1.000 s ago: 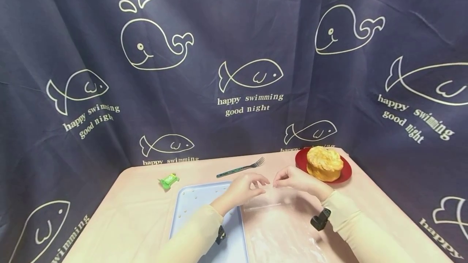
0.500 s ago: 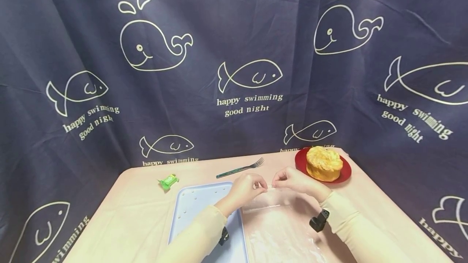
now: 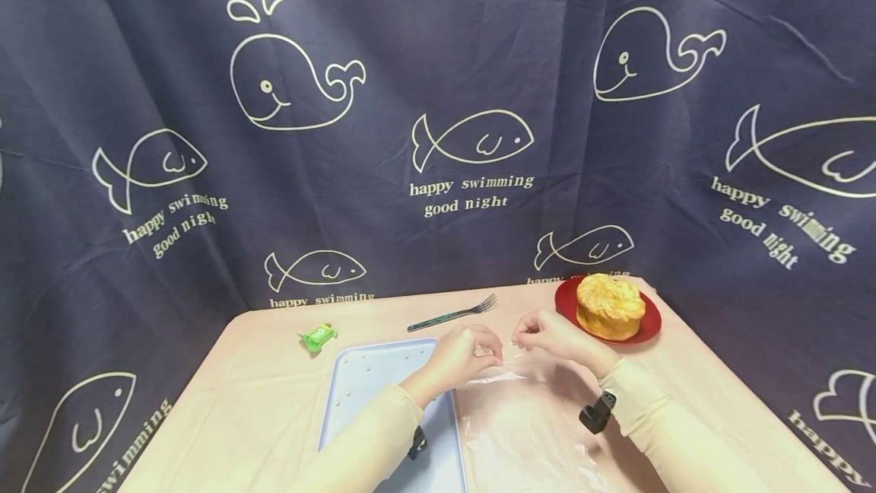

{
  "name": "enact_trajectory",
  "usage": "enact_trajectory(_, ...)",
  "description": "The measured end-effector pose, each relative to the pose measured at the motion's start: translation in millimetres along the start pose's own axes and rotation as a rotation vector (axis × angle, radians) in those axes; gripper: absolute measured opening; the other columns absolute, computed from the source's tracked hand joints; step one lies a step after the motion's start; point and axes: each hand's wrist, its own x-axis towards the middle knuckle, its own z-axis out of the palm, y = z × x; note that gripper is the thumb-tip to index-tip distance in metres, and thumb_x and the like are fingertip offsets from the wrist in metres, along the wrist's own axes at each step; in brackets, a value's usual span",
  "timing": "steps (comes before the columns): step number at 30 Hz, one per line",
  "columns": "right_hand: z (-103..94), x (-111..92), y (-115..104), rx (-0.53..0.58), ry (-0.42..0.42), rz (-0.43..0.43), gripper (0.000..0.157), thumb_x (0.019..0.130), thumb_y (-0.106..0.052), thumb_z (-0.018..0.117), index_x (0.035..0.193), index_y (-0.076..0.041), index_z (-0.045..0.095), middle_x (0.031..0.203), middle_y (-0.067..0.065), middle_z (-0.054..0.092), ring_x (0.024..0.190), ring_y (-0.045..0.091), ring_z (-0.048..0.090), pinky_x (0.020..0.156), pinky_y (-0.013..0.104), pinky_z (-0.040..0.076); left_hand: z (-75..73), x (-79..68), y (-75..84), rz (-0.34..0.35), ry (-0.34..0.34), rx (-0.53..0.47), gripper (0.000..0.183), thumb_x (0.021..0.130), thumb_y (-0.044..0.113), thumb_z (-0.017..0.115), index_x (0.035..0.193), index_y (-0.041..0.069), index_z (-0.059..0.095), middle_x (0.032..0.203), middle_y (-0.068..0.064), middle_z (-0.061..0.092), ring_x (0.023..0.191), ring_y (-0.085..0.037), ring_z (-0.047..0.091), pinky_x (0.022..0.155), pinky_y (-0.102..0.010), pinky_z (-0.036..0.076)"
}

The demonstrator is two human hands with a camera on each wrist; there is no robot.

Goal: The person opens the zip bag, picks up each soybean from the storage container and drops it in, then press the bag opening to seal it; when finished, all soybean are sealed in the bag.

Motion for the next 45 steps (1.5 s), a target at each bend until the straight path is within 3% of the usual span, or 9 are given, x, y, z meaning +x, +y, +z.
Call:
enact_trajectory(3,-0.4,-1,0,-0.013,0.003,-0.008,0.011,0.094,-0.007,0.069,0.087,0.001,0.072,0.074,-0.006,0.066,0.071,0.006,0.058,0.070,0.024,0.048,1.9,-0.4,-1.1,0.008,0.016,0.004,0.010,0.083,0.023,0.086,0.081,0.024,0.076,0.102,0.014,0.073,0.097,-0.001,0.066,0.082,-0.021,0.051)
enact_trajectory(7,-0.8,-2,-2,0.018,-0.020,-0.099,0.003,0.092,0.000,0.068,0.090,-0.001,0.067,0.075,-0.001,0.068,0.071,0.010,0.063,0.071,0.025,0.051,2.7,-0.3,-1.8,-0.020,0.036,-0.015,0.010,0.083,0.021,0.085,0.080,0.024,0.076,0.099,0.015,0.072,0.089,0.000,0.064,0.076,-0.019,0.050)
enact_trajectory(12,-2.5,-3,-3,-0.020,-0.062,-0.188,0.014,0.086,0.009,0.065,0.085,-0.004,0.070,0.078,0.002,0.070,0.075,0.011,0.063,0.075,0.032,0.053,3.0,0.2,-1.9,-0.049,0.028,-0.026,0.011,0.083,0.021,0.085,0.079,0.024,0.075,0.097,0.017,0.071,0.085,0.001,0.062,0.073,-0.017,0.048)
enact_trajectory(16,-4.2,-6,-3,-0.065,-0.075,-0.141,0.018,0.085,0.008,0.065,0.087,-0.005,0.078,0.085,0.001,0.074,0.083,0.012,0.065,0.080,0.038,0.055,2.8,0.3,-0.7,-0.054,0.014,-0.035,0.011,0.083,0.022,0.085,0.079,0.024,0.075,0.099,0.016,0.071,0.088,0.000,0.063,0.075,-0.018,0.049)
enact_trajectory(23,-6.1,-14,-3,-0.071,-0.063,-0.054,0.025,0.083,0.002,0.071,0.107,-0.001,0.077,0.102,0.013,0.075,0.078,0.016,0.071,0.069,0.027,0.056,3.1,-1.6,1.2,-0.040,-0.009,-0.020,0.009,0.085,0.022,0.083,0.080,0.024,0.075,0.110,0.012,0.072,0.105,-0.009,0.066,0.086,-0.028,0.052)
enact_trajectory(27,-6.9,-17,-2,-0.067,-0.055,-0.057,0.037,0.082,0.004,0.072,0.118,0.000,0.073,0.100,0.013,0.074,0.080,0.012,0.070,0.072,0.028,0.057,2.0,-3.2,2.7,-0.051,-0.020,-0.058,0.009,0.085,0.020,0.084,0.080,0.022,0.076,0.122,0.008,0.070,0.118,-0.015,0.063,0.096,-0.033,0.050)
enact_trajectory(31,-5.1,-18,-1,-0.029,-0.041,-0.036,0.046,0.080,0.007,0.072,0.126,0.002,0.068,0.095,0.010,0.074,0.082,0.019,0.071,0.072,0.027,0.056,1.0,-5.5,3.8,-0.061,-0.023,-0.108,0.010,0.083,0.018,0.085,0.078,0.021,0.077,0.129,0.007,0.067,0.125,-0.018,0.059,0.105,-0.038,0.045)
enact_trajectory(39,5.4,-19,2,0.003,0.084,0.005,0.026,0.084,0.006,0.067,0.106,-0.001,0.077,0.095,0.007,0.076,0.087,0.022,0.070,0.078,0.029,0.055,-3.0,-13.7,7.8,-0.091,-0.047,-0.184,0.011,0.084,0.018,0.084,0.077,0.023,0.077,0.127,0.011,0.067,0.128,-0.017,0.052,0.111,-0.042,0.037)
enact_trajectory(45,12.8,-18,3,0.078,0.179,0.098,0.020,0.087,0.002,0.070,0.106,0.006,0.076,0.097,0.014,0.076,0.081,0.019,0.070,0.070,0.024,0.055,-4.9,-16.7,10.8,-0.069,-0.048,-0.195,0.012,0.084,0.017,0.085,0.077,0.023,0.077,0.126,0.011,0.067,0.128,-0.016,0.052,0.111,-0.041,0.036)
